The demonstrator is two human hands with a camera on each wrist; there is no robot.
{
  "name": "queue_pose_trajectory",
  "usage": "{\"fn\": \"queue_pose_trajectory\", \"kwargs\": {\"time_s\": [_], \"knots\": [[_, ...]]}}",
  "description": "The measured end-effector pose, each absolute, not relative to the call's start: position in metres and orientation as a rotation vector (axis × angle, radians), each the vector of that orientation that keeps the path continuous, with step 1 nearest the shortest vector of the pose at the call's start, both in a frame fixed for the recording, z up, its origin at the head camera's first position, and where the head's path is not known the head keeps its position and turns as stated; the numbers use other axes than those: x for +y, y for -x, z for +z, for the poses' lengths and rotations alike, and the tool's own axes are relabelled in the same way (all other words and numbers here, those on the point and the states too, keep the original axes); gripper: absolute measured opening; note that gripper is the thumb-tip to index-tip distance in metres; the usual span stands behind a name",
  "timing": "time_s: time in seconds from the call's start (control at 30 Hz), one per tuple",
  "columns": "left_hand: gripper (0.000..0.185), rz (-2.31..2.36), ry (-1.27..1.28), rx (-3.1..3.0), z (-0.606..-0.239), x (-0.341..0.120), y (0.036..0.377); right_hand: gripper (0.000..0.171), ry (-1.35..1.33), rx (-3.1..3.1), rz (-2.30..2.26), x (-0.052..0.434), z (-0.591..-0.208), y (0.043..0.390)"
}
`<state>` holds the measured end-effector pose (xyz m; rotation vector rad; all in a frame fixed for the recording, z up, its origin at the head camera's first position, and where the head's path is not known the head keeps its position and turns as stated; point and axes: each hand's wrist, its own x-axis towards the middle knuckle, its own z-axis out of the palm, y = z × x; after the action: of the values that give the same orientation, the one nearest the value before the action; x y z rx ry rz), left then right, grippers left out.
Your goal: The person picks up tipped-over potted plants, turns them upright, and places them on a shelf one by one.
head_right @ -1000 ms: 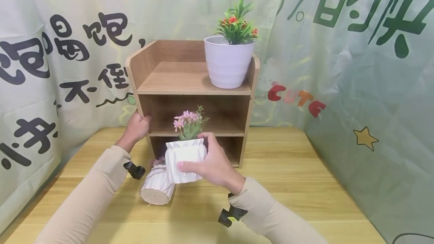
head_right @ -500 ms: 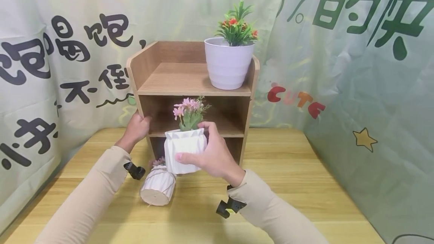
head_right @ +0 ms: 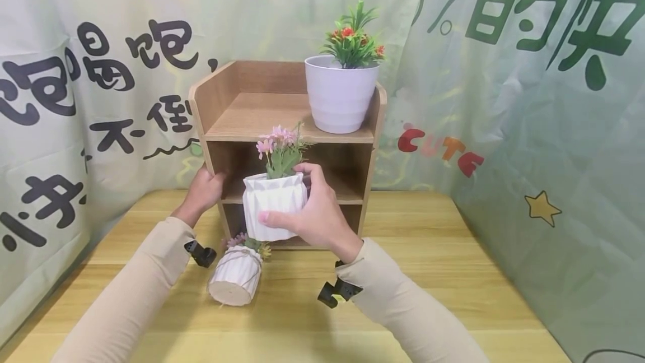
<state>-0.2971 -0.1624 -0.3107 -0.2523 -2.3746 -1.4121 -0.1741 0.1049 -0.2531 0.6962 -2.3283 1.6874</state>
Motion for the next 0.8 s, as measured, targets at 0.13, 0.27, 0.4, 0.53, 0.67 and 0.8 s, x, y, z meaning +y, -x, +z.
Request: {"fn": "queue_pose_trajectory", "kwargs": {"time_s": [0.13, 0.27, 0.4, 0.53, 0.67, 0.8], "knots": [[0.045, -1.41, 0.26, -2.373, -0.312, -0.162, 0.299, 0.084, -0.696, -2.305, 1.664, 0.105, -0.25, 0.177], [0.045, -1.407, 0.283, -2.36, -0.311, -0.162, 0.299, 0.085, -0.709, -2.282, 1.637, 0.104, -0.245, 0.179], [0.045, -1.409, 0.288, -2.354, -0.31, -0.164, 0.298, 0.086, -0.725, -2.248, 1.605, 0.102, -0.241, 0.182], [0.045, -1.396, 0.263, -2.384, -0.312, -0.165, 0.296, 0.087, -0.718, -2.223, 1.592, 0.098, -0.238, 0.183], [0.043, -1.389, 0.253, -2.402, -0.313, -0.166, 0.295, 0.09, -0.7, -2.202, 1.533, 0.095, -0.235, 0.185], [0.045, -1.392, 0.277, -2.382, -0.311, -0.165, 0.296, 0.089, -0.689, -2.15, 1.467, 0.093, -0.23, 0.189]]}}
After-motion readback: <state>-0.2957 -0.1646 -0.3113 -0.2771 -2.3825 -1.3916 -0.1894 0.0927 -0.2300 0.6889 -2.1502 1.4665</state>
